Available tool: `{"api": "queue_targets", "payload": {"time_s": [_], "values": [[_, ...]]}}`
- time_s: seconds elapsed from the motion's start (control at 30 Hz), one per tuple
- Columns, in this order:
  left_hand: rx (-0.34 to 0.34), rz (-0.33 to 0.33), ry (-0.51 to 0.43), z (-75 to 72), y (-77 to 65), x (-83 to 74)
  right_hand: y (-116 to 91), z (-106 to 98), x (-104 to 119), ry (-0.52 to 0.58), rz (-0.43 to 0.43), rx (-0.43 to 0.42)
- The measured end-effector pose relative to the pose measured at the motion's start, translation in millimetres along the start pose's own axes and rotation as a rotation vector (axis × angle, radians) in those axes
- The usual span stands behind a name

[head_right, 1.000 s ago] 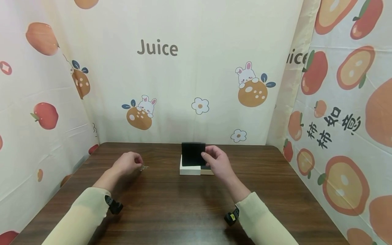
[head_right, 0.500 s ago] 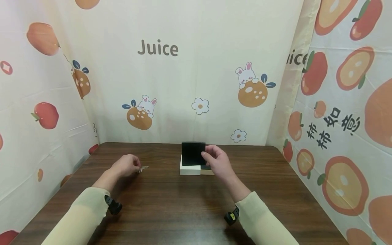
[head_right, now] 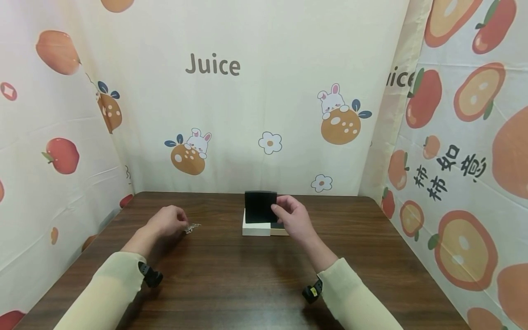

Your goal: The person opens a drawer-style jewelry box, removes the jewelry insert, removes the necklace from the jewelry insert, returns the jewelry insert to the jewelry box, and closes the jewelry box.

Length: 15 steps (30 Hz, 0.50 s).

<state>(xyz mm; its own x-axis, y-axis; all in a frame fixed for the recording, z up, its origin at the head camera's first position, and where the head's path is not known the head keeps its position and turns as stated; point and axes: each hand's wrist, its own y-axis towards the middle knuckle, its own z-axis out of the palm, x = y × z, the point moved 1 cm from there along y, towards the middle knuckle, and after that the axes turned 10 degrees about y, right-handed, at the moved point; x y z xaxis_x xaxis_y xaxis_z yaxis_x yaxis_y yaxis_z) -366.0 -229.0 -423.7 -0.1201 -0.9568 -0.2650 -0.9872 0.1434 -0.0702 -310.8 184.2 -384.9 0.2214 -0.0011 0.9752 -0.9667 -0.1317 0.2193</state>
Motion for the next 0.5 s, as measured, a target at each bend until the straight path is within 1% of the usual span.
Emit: {"api": "queue_targets", "payload": {"time_s": [0.27,0.5], "values": [[-0.046,0.014,-0.018,-3.0,-0.7,-12.1,-0.7,-0.5,-0.1,-0.013,0.0,-0.008],[-0.105,0.065,-0.019,-2.7,0.7,-20.4,0.4,-3.0,-1.3,-0.025,0.006,-0.013]]}}
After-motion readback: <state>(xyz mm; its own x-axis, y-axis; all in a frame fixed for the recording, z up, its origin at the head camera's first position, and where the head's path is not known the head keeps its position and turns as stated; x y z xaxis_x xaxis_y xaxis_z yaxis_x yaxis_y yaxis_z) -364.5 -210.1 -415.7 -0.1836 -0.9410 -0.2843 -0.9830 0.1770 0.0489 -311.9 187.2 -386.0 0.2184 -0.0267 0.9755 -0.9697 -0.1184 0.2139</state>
